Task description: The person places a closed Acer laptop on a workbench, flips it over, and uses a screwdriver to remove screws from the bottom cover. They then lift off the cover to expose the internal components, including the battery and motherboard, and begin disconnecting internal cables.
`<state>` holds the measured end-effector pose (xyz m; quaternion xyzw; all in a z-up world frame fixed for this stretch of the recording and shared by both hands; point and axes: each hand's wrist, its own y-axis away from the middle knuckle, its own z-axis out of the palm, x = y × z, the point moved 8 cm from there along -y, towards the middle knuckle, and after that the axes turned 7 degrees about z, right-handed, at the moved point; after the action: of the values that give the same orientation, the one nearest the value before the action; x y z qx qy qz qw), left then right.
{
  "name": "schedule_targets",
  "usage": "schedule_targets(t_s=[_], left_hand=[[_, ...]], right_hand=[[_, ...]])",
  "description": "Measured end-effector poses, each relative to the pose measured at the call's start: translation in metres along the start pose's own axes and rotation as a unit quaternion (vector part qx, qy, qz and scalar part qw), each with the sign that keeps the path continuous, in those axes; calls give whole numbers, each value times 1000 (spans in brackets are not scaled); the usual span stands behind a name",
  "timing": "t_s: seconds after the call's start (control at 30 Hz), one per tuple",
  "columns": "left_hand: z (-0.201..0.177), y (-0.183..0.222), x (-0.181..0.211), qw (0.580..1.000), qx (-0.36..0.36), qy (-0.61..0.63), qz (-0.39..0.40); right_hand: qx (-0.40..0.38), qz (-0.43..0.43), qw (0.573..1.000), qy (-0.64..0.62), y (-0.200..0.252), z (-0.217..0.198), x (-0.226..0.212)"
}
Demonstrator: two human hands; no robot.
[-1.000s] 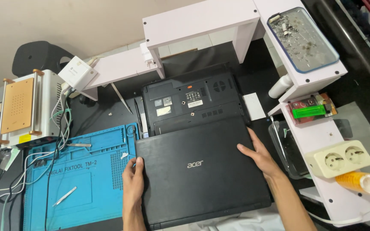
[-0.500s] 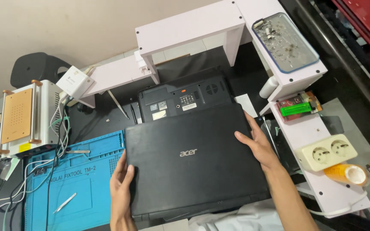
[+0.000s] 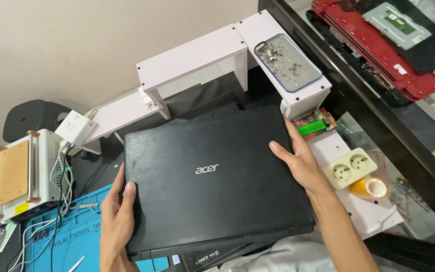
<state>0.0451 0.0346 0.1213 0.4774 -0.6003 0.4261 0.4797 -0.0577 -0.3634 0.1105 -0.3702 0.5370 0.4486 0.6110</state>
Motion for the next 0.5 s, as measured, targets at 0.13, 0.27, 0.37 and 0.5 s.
schedule_targets(t_s=[0.13,0.27,0.37,0.5], left_hand=[[26,-18,47,997,-41,-35,63],[70,-37,98,992,-69,-45,91],[121,-52,135,984,-116,-53,122],[222,-56,193,943,-222,-34,244]], right_hand=[[25,-59,998,18,18,-20,-48],[71,-90,993,32,40,-61,-86],[125,-117,985,28,70,-99,-121],[236,-128,962,49,129,-172,-156]])
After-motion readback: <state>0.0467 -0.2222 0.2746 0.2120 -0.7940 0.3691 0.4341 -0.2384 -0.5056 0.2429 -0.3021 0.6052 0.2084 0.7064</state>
